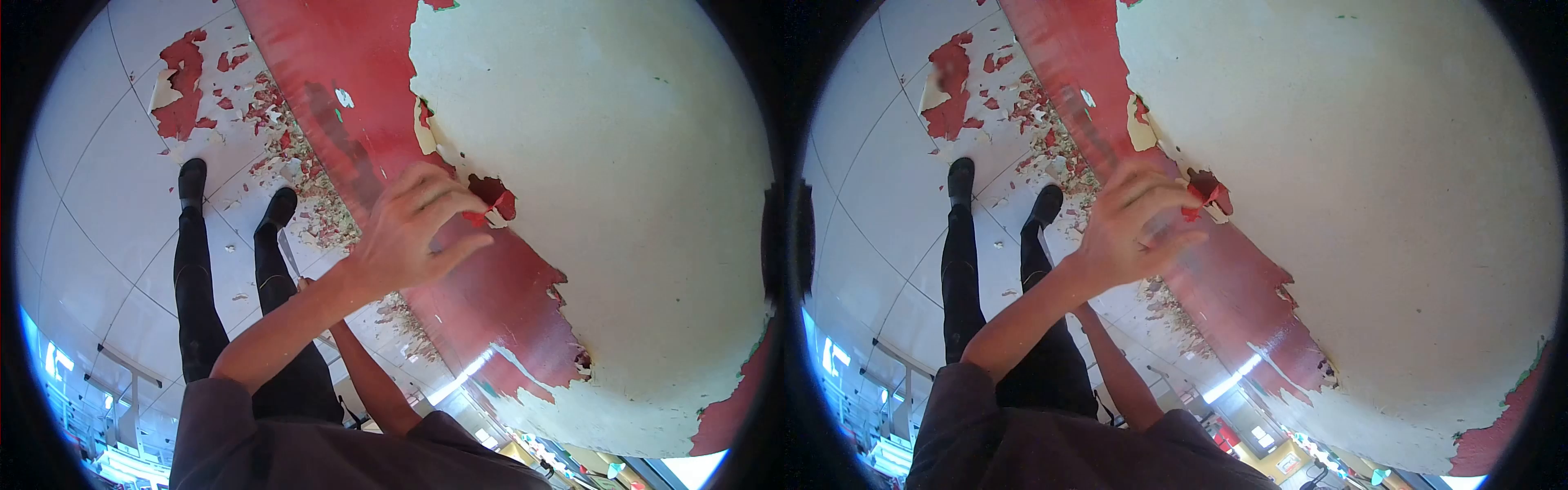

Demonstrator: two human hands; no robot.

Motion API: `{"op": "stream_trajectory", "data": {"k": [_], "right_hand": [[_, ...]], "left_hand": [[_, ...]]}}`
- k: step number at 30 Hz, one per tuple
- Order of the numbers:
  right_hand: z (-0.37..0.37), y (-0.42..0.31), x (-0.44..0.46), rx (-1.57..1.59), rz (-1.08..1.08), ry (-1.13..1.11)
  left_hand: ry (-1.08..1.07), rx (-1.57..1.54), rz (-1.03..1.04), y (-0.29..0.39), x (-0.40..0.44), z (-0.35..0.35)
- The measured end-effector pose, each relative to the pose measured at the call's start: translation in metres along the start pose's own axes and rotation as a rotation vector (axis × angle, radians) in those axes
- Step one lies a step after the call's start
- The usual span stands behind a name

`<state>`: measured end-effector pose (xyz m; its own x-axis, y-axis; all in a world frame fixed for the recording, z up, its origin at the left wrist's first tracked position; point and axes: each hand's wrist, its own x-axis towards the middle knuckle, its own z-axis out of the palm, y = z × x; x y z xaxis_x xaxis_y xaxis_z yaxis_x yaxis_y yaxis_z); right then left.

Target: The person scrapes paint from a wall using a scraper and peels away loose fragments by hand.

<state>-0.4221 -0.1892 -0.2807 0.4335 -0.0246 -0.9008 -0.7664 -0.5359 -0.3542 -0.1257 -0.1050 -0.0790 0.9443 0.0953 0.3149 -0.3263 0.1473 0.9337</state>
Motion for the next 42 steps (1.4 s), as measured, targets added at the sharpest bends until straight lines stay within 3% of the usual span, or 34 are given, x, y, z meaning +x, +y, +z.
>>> {"op": "stream_trajectory", "data": {"k": [4,6,10,16,19,21,22,24,27,29,30,32,33,36,40,42], "right_hand": [[0.011,-0.004,0.009,0.008,0.036,-0.004],[0.015,-0.002,0.013,0.159,0.114,-0.05],[0.023,-0.003,0.019,0.016,0.021,-0.018],[0.03,-0.012,0.012,0.078,-0.016,0.032],[0.026,-0.018,0.013,0.161,0.07,-0.016],[0.022,-0.022,0.011,0.056,0.062,-0.02],[0.024,-0.021,0.014,0.052,0.065,-0.02],[0.027,-0.016,0.018,-0.079,0.037,0.012],[0.016,-0.034,0.019,-0.079,0.052,0.01],[0.031,-0.005,0.032,-0.111,0.048,0.098],[0.026,-0.017,0.026,0.031,-0.015,0.083],[0.016,-0.038,0.017,0.305,-0.148,0.048],[0.019,-0.031,0.02,0.308,-0.149,0.048],[0.021,-0.023,0.024,0.135,-0.259,0.076],[0.005,-0.091,-0.005,-0.04,-0.168,-0.006],[0.01,-0.085,-0.003,-0.07,-0.128,-0.028]], "left_hand": [[0.035,0.001,-0.084,0.006,0.003,0.018],[0.026,-0.121,-0.386,0.01,0.006,0.022],[-0.007,-0.232,-0.624,0.023,0.007,0.013],[-0.137,-0.217,-0.381,0.011,-0.003,0.002],[-0.173,-0.19,-0.268,0.006,-0.004,-0.004],[-0.359,-0.115,-0.131,-0.001,-0.007,-0.01],[-0.355,-0.117,-0.133,-0.003,-0.017,-0.01],[-0.782,0.036,0.136,-0.003,-0.063,-0.004],[-0.715,-0.119,0.044,-0.019,-0.121,-0.022],[-0.579,0.063,-0.26,-0.023,-0.121,-0.045],[-0.589,0.066,-0.264,-0.024,-0.117,-0.048],[-0.34,0.259,-0.469,-0.03,-0.101,-0.049],[-0.343,0.262,-0.468,-0.033,-0.089,-0.047],[-0.278,0.195,-0.36,-0.043,-0.053,-0.039],[-0.228,-0.011,-0.612,-0.033,-0.01,-0.034],[-0.163,-0.137,-0.689,-0.031,-0.003,-0.027]]}}
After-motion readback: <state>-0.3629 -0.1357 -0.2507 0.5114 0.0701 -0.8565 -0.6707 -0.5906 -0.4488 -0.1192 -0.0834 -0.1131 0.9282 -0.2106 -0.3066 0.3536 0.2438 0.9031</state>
